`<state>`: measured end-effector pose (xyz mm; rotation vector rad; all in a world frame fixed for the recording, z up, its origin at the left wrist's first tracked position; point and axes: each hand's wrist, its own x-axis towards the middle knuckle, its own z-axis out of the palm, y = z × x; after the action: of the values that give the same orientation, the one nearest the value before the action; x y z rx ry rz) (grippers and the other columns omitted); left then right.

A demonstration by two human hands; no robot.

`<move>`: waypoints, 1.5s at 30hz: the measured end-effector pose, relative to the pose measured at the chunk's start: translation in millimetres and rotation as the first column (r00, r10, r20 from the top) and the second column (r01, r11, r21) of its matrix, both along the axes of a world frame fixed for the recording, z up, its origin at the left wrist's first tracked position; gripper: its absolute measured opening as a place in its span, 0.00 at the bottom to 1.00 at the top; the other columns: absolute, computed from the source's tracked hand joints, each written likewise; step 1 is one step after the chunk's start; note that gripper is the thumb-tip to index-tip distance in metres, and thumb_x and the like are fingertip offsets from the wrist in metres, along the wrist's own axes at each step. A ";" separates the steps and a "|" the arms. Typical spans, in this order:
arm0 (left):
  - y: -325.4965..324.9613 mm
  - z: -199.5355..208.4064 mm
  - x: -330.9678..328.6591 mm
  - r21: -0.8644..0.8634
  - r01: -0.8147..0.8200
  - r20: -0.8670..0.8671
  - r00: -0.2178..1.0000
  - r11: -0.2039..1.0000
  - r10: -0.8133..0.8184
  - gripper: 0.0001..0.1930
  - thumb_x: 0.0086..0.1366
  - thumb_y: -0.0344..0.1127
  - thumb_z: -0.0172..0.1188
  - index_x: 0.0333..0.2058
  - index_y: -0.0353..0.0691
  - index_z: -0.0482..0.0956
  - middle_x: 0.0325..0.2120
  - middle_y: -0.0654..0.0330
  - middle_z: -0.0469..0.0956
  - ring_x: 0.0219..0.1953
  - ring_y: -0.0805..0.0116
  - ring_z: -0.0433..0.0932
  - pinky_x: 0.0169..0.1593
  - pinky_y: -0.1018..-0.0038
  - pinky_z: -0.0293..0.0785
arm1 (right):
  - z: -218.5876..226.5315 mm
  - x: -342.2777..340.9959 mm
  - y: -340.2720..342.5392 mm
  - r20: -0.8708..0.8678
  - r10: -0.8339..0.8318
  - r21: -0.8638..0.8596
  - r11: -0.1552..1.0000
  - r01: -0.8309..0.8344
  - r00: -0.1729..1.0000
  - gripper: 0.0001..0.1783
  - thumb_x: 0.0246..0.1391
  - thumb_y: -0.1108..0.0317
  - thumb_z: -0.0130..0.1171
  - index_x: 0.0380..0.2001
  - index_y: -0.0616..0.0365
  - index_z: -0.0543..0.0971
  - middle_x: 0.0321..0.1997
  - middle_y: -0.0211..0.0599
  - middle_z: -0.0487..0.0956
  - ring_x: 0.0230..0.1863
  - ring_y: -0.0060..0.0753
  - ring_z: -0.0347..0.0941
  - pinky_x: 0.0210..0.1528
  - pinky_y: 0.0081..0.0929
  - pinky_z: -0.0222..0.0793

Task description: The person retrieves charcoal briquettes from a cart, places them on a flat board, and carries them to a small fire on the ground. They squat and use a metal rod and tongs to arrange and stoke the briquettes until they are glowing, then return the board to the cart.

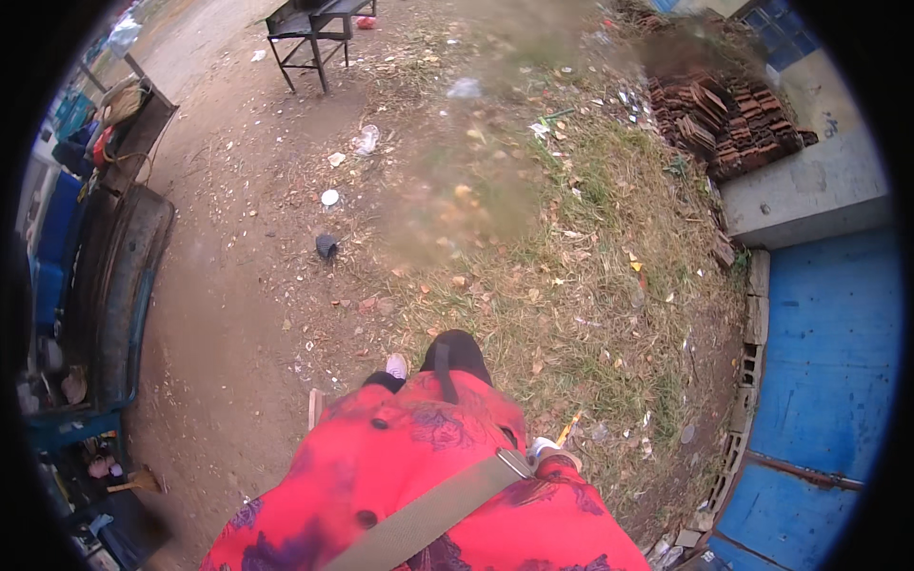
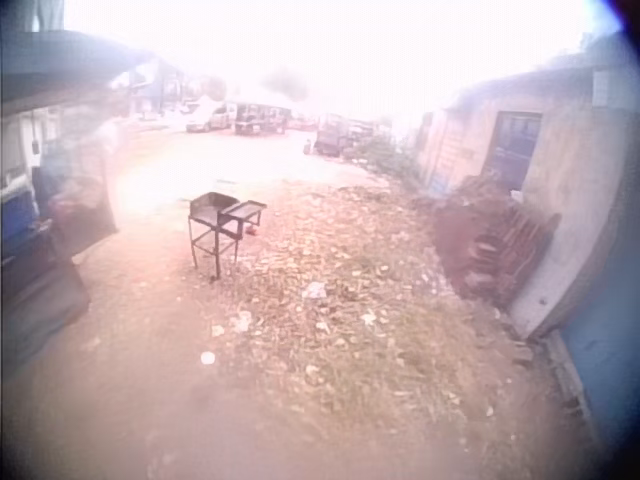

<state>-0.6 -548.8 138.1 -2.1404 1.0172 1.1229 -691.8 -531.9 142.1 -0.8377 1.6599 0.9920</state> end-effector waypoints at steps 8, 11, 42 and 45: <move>-306.0 76.5 -48.2 -0.211 0.266 0.220 0.951 0.941 -0.219 0.25 0.54 0.49 0.65 0.43 0.36 0.74 0.40 0.39 0.80 0.45 0.40 0.79 0.49 0.54 0.75 | -61.6 -17.8 -68.7 0.124 -0.333 -0.082 0.935 0.344 0.935 0.24 0.50 0.53 0.63 0.49 0.50 0.81 0.53 0.44 0.80 0.56 0.51 0.75 0.56 0.45 0.71; -401.5 84.3 -109.8 -0.206 0.295 0.145 0.952 0.933 -0.269 0.29 0.52 0.51 0.66 0.46 0.36 0.75 0.43 0.39 0.79 0.48 0.42 0.79 0.51 0.56 0.75 | -80.4 -47.5 -112.4 0.105 -0.569 -0.086 0.812 0.578 0.815 0.28 0.55 0.44 0.53 0.51 0.50 0.80 0.53 0.46 0.79 0.57 0.53 0.74 0.55 0.46 0.69; -978.8 19.1 -773.0 0.027 0.778 -0.102 0.627 0.628 -0.773 0.29 0.52 0.53 0.63 0.49 0.41 0.80 0.47 0.45 0.80 0.50 0.48 0.79 0.52 0.58 0.75 | 48.3 -622.8 -553.0 0.027 -0.762 -0.378 0.591 0.712 0.647 0.35 0.47 0.39 0.61 0.50 0.54 0.80 0.52 0.49 0.80 0.54 0.52 0.76 0.53 0.43 0.71; -1032.1 19.9 -846.5 -0.108 0.713 -0.082 0.688 0.693 -0.721 0.28 0.52 0.52 0.64 0.48 0.40 0.79 0.45 0.45 0.80 0.49 0.47 0.79 0.52 0.58 0.76 | 32.5 -679.0 -583.1 0.028 -0.761 -0.321 0.608 0.727 0.649 0.36 0.46 0.39 0.62 0.50 0.54 0.80 0.52 0.49 0.80 0.54 0.51 0.76 0.54 0.43 0.71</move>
<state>-847.1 -1580.9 158.0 -1.4565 1.7659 0.8132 -1370.8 -1115.0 174.6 -0.1863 2.0283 0.1799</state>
